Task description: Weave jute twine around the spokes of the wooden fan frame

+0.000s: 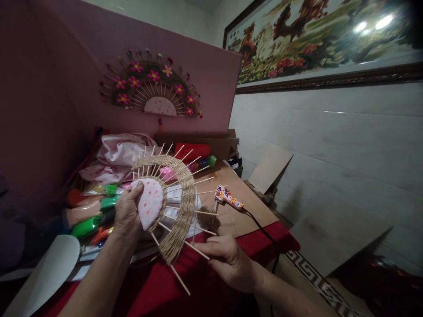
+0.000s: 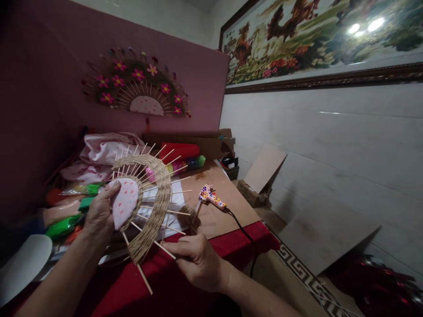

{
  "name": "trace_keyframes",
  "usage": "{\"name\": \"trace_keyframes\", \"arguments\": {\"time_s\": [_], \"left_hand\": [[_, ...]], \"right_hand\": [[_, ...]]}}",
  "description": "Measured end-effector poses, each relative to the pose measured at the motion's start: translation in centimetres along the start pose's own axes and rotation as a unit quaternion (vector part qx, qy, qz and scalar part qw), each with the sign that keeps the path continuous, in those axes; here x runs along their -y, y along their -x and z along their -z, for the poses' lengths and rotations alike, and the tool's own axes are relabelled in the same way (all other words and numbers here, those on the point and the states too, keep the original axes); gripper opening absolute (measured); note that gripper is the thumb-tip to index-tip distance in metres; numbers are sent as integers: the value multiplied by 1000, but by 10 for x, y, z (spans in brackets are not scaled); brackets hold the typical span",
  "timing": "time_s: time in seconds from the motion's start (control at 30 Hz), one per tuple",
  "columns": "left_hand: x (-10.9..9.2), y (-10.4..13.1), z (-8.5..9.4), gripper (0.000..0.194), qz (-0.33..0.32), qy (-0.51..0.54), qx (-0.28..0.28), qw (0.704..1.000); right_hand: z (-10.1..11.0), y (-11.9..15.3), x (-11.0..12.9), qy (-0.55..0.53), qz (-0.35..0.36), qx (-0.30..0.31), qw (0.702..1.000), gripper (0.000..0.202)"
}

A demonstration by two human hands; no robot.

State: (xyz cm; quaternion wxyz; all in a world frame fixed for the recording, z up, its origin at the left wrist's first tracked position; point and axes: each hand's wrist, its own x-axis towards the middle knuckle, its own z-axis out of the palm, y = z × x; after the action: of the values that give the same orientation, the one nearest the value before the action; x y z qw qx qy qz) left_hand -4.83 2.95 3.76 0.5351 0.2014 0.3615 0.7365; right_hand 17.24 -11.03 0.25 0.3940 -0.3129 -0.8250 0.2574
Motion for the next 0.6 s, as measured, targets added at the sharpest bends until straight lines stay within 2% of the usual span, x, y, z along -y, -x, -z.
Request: {"name": "trace_keyframes", "arguments": {"time_s": [0.2,0.6], "left_hand": [[2,-2,3,10,14,-7,1,1000],[2,6,1,15,-7,-14,40,999]], "right_hand": [[-12,-1,-8,-7,4,-14,1000,33],[-17,-1,-9,105,34,4,994,23]]}}
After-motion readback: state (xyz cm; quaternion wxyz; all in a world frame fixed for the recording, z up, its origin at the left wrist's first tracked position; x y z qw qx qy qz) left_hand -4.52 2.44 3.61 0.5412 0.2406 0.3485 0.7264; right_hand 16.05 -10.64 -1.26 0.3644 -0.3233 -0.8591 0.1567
